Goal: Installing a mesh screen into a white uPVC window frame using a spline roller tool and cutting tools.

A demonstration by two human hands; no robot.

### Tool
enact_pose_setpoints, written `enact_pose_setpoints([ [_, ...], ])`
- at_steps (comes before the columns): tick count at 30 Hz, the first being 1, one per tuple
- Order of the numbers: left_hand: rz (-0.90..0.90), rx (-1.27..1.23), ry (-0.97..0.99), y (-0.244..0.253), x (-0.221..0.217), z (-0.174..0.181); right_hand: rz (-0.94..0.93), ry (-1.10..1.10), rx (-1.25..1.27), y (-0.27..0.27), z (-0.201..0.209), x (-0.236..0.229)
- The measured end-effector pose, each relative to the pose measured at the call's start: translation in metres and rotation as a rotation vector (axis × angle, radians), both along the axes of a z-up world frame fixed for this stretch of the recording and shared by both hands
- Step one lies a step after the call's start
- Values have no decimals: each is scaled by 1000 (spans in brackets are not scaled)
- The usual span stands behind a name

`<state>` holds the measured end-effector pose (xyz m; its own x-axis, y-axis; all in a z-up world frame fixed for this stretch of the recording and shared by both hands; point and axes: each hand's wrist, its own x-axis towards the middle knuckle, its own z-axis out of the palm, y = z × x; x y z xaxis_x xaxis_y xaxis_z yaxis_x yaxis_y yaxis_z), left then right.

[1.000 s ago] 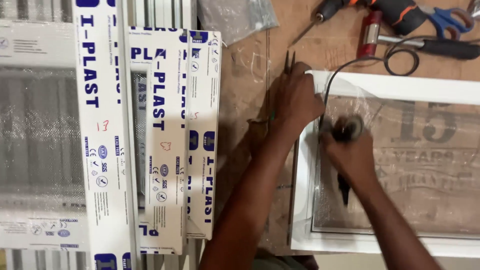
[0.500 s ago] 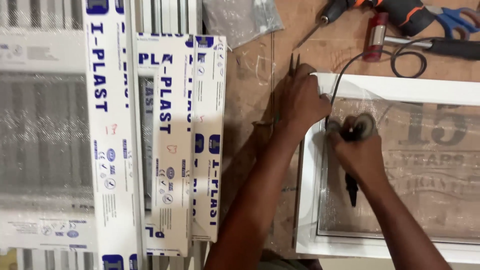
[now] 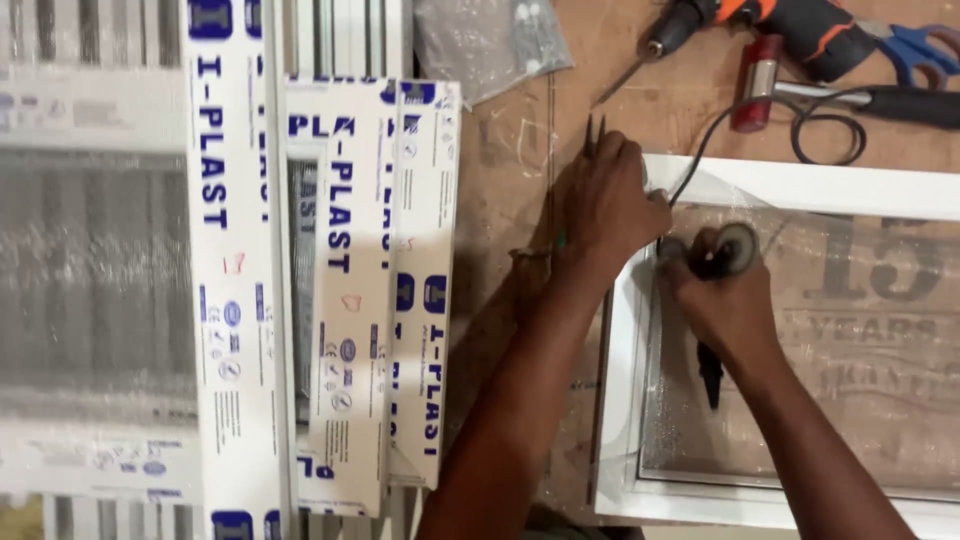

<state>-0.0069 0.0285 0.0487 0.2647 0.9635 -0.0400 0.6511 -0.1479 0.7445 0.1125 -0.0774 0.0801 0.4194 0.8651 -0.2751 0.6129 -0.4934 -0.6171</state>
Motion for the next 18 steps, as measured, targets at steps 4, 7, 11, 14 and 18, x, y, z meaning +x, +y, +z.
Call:
enact_pose_setpoints([
  [4, -37, -39, 27, -11, 6, -3, -2, 49, 62, -2, 2, 4],
  [7, -2, 5, 24, -2, 3, -2, -24, 79, 26, 11, 11, -3],
  [11, -14, -66, -28, -10, 7, -5, -13, -48, -251, 29, 41, -14],
  [14, 6, -63, 38, 0, 5, -8, -28, 24, -62, 6, 11, -5],
  [18, 15, -10, -4, -6, 2, -11, -54, 43, -14, 15, 16, -6],
])
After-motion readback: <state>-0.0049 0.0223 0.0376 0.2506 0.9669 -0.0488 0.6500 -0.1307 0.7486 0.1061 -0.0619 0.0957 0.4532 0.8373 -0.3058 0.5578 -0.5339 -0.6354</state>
